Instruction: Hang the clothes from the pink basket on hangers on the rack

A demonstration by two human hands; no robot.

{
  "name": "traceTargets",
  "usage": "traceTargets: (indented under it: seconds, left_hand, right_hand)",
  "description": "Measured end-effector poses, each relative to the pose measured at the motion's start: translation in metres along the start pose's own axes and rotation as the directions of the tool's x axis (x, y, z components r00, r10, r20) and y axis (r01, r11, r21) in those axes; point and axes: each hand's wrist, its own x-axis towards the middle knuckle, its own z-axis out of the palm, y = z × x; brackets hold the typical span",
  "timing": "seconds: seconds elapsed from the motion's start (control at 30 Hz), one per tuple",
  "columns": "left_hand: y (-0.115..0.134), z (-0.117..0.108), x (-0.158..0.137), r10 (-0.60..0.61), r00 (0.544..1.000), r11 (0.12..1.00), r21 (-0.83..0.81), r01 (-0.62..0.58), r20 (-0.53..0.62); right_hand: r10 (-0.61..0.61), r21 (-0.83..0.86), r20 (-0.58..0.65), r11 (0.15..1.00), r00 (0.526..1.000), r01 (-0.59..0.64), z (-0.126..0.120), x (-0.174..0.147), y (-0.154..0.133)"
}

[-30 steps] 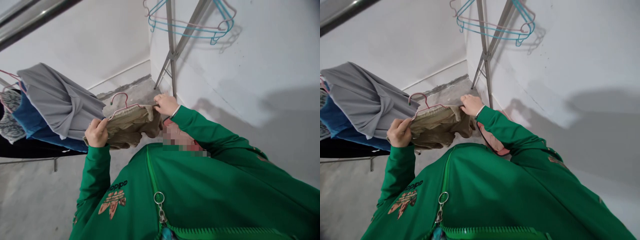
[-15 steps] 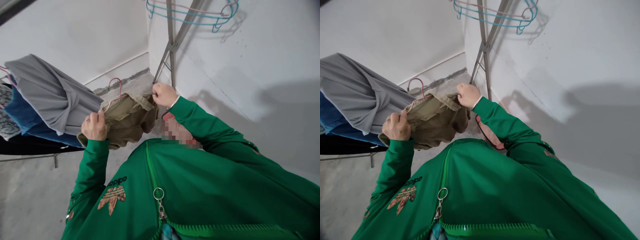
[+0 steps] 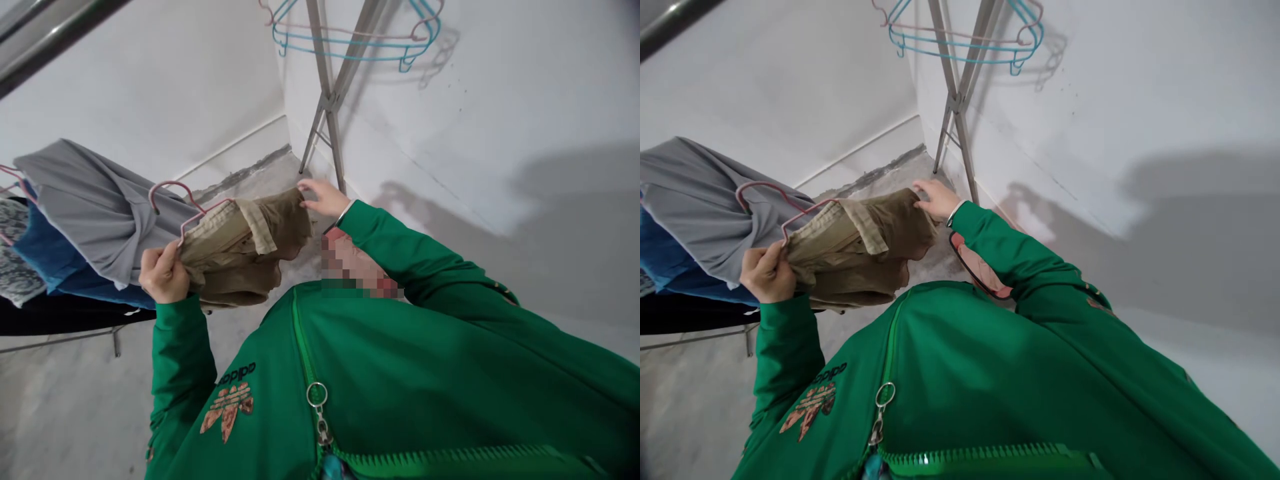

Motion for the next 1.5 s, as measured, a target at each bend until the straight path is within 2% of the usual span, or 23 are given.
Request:
traceTargets:
  seconds: [0.07, 0.2, 0.33, 0.43, 0.53, 0.6, 0.67, 0.73, 0.8, 0.87, 0.93, 1.0, 1.07, 1.13, 1.27, 1.33, 1.43, 1.5]
  left_hand:
    - [-0.002, -0.004, 0.001, -0.015, 1.0, 1.0, -0.015, 0.015, 0.0]
    - [-0.01, -0.011, -0.001, -0.012, 1.0, 0.998, -0.054, 0.012, 0.004]
    - [-0.017, -0.012, -0.005, -0.003, 0.999, 0.997, -0.076, 0.006, 0.033]
    - [-0.015, -0.01, -0.008, 0.011, 0.997, 0.997, -0.077, -0.005, 0.075]
    - [-0.005, -0.005, -0.009, 0.028, 0.997, 0.995, -0.1, -0.022, 0.065]
    - [0.001, -0.002, -0.009, 0.045, 0.998, 0.989, -0.14, -0.04, 0.031]
    - [0.004, 0.001, -0.008, 0.082, 0.996, 0.976, -0.206, -0.074, 0.03]
    - [-0.001, 0.002, -0.007, 0.125, 0.987, 0.947, -0.309, -0.09, 0.096]
    - [-0.013, 0.003, -0.006, 0.144, 0.96, 0.905, -0.423, -0.031, 0.239]
    - [-0.03, 0.002, -0.007, 0.096, 0.932, 0.89, -0.45, 0.077, 0.35]
    - [-0.044, 0.003, -0.011, -0.009, 0.904, 0.908, -0.376, 0.187, 0.428]
    - [-0.051, 0.004, -0.015, -0.099, 0.877, 0.912, -0.309, 0.269, 0.47]
    - [-0.054, 0.005, -0.018, -0.129, 0.863, 0.89, -0.326, 0.318, 0.488]
    - [-0.055, 0.004, -0.019, -0.116, 0.865, 0.869, -0.372, 0.326, 0.488]
    - [-0.061, -0.009, -0.019, -0.039, 0.849, 0.863, -0.41, 0.295, 0.527]
    - [-0.061, -0.017, -0.018, -0.015, 0.862, 0.879, -0.405, 0.253, 0.507]
    - [-0.05, -0.024, -0.011, -0.037, 0.936, 0.93, -0.331, 0.161, 0.351]
    - [-0.035, -0.022, -0.002, 0.005, 0.963, 0.962, -0.265, 0.069, 0.27]
  right_hand:
    - [0.025, -0.016, 0.04, 1.0, 0.999, -0.025, 0.001, 0.0, 0.003]
    - [-0.011, -0.046, -0.049, 0.999, 0.999, 0.009, -0.01, -0.001, 0.009]
    - [-0.136, -0.036, 0.076, 0.99, 0.988, 0.139, -0.027, -0.002, 0.003]
    - [-0.301, 0.005, 0.058, 0.954, 0.952, 0.301, -0.037, -0.005, -0.017]
    - [-0.451, -0.057, 0.08, 0.888, 0.889, 0.456, -0.036, -0.008, -0.042]
    - [-0.512, -0.122, 0.149, 0.84, 0.846, 0.529, -0.029, -0.01, -0.053]
    - [-0.539, -0.16, 0.167, 0.812, 0.826, 0.562, -0.021, -0.013, -0.056]
    - [-0.538, -0.176, 0.1, 0.818, 0.837, 0.547, -0.018, -0.018, -0.054]
    - [-0.524, -0.183, -0.004, 0.838, 0.852, 0.515, -0.021, -0.022, -0.049]
    - [-0.517, -0.186, -0.086, 0.848, 0.852, 0.496, -0.029, -0.025, -0.046]
    - [-0.532, -0.179, -0.141, 0.843, 0.835, 0.507, -0.038, -0.027, -0.043]
    - [-0.56, -0.169, -0.18, 0.827, 0.809, 0.536, -0.045, -0.028, -0.043]
    - [-0.592, -0.173, -0.201, 0.806, 0.78, 0.567, -0.05, -0.028, -0.043]
    - [-0.608, -0.189, -0.215, 0.793, 0.764, 0.579, -0.053, -0.028, -0.043]
    - [-0.594, -0.17, -0.238, 0.805, 0.769, 0.569, -0.055, -0.027, -0.042]
    - [-0.59, -0.158, -0.237, 0.807, 0.772, 0.568, -0.054, -0.027, -0.041]
    - [-0.581, -0.157, -0.241, 0.814, 0.777, 0.56, -0.051, -0.027, -0.039]
    - [-0.568, -0.163, -0.256, 0.823, 0.782, 0.544, -0.048, -0.026, -0.039]
